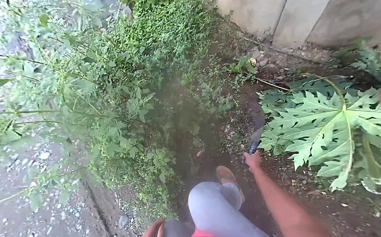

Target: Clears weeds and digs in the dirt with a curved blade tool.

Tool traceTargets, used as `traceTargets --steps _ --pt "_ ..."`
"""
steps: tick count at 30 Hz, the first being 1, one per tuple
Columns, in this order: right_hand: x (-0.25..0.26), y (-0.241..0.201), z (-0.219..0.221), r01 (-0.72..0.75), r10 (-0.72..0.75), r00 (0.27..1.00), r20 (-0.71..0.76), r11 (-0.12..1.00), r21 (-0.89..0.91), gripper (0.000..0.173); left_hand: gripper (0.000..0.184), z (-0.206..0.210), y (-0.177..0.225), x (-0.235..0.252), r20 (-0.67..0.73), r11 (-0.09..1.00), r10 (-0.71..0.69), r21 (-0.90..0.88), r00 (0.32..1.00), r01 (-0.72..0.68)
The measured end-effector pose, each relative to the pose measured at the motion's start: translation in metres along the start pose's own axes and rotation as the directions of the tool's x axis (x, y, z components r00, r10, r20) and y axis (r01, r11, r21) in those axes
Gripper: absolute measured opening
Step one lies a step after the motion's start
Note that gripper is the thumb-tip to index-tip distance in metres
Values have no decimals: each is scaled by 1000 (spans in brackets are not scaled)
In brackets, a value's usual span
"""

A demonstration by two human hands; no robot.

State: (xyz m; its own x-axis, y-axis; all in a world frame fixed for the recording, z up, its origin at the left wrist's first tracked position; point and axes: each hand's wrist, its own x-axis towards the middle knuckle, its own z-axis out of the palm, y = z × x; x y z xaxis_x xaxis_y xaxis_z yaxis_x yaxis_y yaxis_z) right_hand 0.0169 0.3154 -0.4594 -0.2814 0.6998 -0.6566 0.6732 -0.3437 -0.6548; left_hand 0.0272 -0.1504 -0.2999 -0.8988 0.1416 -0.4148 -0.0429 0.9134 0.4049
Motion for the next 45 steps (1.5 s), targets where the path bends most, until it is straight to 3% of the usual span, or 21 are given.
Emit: traceTargets --steps 1,3,6,9,11,14,15,17,19,21,24,29,33,35,38,40,42,45 --pt "2 0 10 -8 9 1000 30 1000 -28 68 34 3 4 6 22 1000 14 -12 1000 -14" --pt "13 2 13 18 35 982 186 961 -277 71 34 21 12 24 99 998 -22 64 995 15" --pt "30 -1 -6 163 78 921 382 813 -559 74 37 34 31 47 166 957 -186 252 968 141" --pt "28 4 -25 116 13 958 288 897 -427 68 37 32 37 48 151 929 -261 309 953 205" --pt "22 2 -15 34 -17 992 126 989 -142 62 38 30 30 46 112 926 -269 305 957 224" --pt "18 -14 28 -4 28 997 -70 949 315 62 40 30 22 42 93 925 -289 283 953 252" --pt "22 -11 40 -14 42 996 -85 952 305 65 40 31 21 41 93 927 -286 279 954 251" --pt "22 12 44 -53 54 999 8 996 -68 73 39 30 20 38 90 927 -291 275 953 257" --pt "21 32 26 46 63 979 195 860 -508 77 39 31 21 39 84 925 -298 270 951 266" --pt "22 33 7 157 63 957 283 709 -687 78 39 32 22 41 86 922 -305 277 948 272" --pt "15 17 -2 178 -2 967 256 722 -668 72 39 33 24 42 108 916 -311 298 944 268" --pt "-8 -1 41 47 -56 998 -7 888 -458 75 40 37 35 49 144 915 -303 320 942 245" --pt "0 12 26 42 46 994 103 699 -714 78 41 39 41 53 164 907 -308 347 937 237" --pt "6 1 9 82 35 990 136 646 -759 73 41 41 41 55 158 911 -297 343 942 229" --pt "4 -11 2 58 2 996 92 766 -640 70 40 41 36 53 157 920 -281 324 947 220" --pt "-3 -19 14 18 -21 1000 -2 889 -458 70 41 42 37 53 156 925 -272 314 950 214" --pt "-7 -16 30 -17 -3 998 -58 939 -344 71 41 41 39 52 158 918 -289 324 944 227" --pt "-2 10 32 -8 58 995 77 849 -529 74 41 39 44 54 169 911 -311 334 935 242"
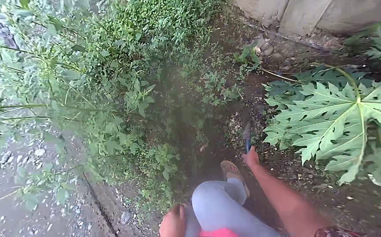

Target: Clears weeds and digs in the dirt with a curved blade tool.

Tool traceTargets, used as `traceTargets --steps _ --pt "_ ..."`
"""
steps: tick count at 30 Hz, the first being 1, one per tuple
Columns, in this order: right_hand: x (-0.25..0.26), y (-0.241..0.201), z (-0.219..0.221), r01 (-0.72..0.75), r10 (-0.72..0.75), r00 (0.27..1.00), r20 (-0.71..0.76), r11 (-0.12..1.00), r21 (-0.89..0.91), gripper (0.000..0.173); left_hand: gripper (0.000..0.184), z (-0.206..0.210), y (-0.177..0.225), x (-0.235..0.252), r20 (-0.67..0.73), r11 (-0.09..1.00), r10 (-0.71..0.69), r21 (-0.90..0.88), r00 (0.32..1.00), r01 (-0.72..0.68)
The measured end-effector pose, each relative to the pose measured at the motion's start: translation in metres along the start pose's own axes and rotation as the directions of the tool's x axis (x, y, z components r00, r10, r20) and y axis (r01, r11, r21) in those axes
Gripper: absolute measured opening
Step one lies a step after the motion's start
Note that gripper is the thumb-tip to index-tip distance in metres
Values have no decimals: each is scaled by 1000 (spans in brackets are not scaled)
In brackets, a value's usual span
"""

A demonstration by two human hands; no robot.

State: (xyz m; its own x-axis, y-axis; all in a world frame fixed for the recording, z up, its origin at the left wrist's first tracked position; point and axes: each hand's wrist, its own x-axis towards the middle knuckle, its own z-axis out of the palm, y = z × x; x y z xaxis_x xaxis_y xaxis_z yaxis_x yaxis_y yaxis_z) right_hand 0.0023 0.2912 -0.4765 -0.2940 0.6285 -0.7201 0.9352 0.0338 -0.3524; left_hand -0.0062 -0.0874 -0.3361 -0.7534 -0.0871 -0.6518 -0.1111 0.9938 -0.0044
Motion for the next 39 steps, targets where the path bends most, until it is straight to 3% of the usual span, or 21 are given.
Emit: traceTargets --steps 4,7,10,14,17,20,24,26,27,29,31,33,39 --pt "13 32 -37 105 -79 991 106 958 -266 77 40 1 2 2 -10 1000 1 -8 1000 -1" --pt "15 52 -58 166 -137 981 139 962 -217 72 40 2 -1 5 -18 1000 28 -9 999 -28" --pt "-3 72 -62 135 -118 987 110 978 -161 61 41 5 0 6 -29 999 52 -9 998 -53" --pt "-23 107 -50 71 -71 997 7 997 28 57 41 5 -5 6 -38 998 59 -8 998 -59" --pt "-17 141 -58 -71 95 990 -100 973 221 55 41 6 -11 6 -36 998 55 -6 998 -55" --pt "-5 160 -77 -120 244 948 -206 871 477 54 41 7 -14 6 -47 999 47 -16 998 -48" --pt "-11 150 -81 -31 322 907 -273 697 717 51 41 7 -10 6 -38 999 45 -17 998 -46" --pt "-19 155 -68 -17 272 924 -268 730 683 59 42 5 -6 6 -25 999 35 -9 999 -35" --pt "-25 164 -63 -43 227 943 -242 806 590 61 42 5 -4 6 -23 999 36 -3 999 -36" --pt "-35 185 -63 -94 125 985 -115 965 246 61 41 4 -1 6 -14 999 41 0 999 -41" --pt "-43 202 -67 -86 86 996 11 996 -34 64 40 4 0 5 -23 999 50 -2 998 -50" --pt "-47 212 -72 -77 78 997 22 995 -58 63 40 4 -1 5 -40 998 58 -14 998 -58" --pt "-51 186 -69 -76 103 984 -148 982 174 62 39 6 -5 5 -54 999 47 -19 997 -48"
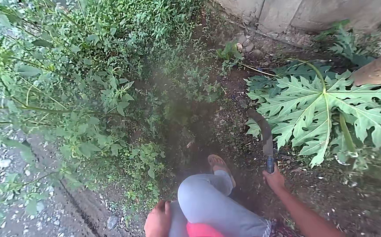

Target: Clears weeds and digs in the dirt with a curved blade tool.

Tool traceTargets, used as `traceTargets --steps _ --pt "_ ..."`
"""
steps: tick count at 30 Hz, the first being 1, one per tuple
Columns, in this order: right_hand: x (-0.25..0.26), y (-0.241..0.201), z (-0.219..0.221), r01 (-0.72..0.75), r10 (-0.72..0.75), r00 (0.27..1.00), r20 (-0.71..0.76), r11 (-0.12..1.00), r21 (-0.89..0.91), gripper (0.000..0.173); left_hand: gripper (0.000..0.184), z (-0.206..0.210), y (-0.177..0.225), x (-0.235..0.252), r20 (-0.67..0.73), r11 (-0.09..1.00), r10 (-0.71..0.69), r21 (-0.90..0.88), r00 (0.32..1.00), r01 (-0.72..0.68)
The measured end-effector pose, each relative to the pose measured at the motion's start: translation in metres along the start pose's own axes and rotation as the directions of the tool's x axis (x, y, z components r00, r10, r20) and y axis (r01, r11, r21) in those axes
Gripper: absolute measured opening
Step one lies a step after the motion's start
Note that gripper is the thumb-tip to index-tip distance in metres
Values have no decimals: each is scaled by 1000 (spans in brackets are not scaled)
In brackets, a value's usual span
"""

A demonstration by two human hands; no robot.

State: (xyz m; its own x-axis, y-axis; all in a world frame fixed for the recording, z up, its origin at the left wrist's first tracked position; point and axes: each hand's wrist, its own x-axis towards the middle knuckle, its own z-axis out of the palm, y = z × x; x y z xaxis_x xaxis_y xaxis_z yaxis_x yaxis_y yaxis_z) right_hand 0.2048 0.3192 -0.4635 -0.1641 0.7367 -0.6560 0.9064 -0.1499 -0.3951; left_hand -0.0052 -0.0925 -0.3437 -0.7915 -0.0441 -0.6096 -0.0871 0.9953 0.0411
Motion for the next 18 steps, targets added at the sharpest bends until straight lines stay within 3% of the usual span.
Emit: traceTargets --steps 6,9,13,18 --pt "22 22 -25 47 17 987 158 918 -394 70 39 -3 6 1 16 999 -24 25 1000 23" --pt "18 20 -41 79 -40 991 129 947 -312 63 40 -2 3 1 16 1000 -17 21 1000 17" --pt "4 9 -21 6 -4 1000 14 992 -127 67 39 -1 5 -1 15 1000 -18 16 1000 17" --pt "15 32 -24 35 24 987 161 936 -350 67 39 -4 5 -1 31 999 -19 40 999 17"
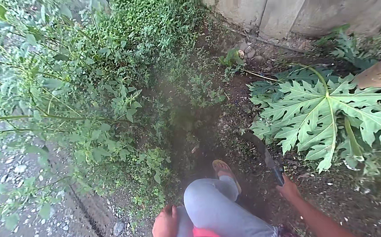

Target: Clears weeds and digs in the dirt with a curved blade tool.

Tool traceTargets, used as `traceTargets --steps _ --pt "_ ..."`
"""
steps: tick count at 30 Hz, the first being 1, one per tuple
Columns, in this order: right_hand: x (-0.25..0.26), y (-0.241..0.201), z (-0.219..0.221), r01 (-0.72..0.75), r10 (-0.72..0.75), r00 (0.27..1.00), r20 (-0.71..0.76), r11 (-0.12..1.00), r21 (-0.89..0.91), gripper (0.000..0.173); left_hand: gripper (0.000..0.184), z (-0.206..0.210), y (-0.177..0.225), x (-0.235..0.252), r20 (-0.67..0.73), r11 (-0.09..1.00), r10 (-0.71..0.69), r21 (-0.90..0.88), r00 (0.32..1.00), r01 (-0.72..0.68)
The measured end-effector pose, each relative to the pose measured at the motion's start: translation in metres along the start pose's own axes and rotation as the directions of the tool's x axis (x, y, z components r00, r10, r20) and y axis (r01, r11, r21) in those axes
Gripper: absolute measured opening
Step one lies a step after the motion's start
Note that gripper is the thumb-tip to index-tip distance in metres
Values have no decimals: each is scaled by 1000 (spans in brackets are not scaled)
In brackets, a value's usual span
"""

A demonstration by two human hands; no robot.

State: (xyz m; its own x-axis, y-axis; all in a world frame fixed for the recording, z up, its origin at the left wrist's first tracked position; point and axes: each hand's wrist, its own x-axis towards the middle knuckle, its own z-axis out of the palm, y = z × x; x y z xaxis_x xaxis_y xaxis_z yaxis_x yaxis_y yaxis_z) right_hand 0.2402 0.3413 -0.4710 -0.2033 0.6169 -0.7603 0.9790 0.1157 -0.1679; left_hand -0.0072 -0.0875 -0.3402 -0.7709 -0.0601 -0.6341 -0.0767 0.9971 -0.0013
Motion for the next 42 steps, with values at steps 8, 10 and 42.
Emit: traceTargets --steps 8,10,42 --pt "13 -101 -39 199 -62 965 -254 807 557 59 39 -3 -13 -3 -13 999 39 -21 999 -40" --pt "27 -160 -51 252 -41 958 -283 586 770 55 40 -4 -16 -3 -17 999 32 -27 999 -33" --pt "71 -251 16 395 -385 911 149 918 -42 70 40 -9 -38 -4 8 991 -4 -131 1000 5"
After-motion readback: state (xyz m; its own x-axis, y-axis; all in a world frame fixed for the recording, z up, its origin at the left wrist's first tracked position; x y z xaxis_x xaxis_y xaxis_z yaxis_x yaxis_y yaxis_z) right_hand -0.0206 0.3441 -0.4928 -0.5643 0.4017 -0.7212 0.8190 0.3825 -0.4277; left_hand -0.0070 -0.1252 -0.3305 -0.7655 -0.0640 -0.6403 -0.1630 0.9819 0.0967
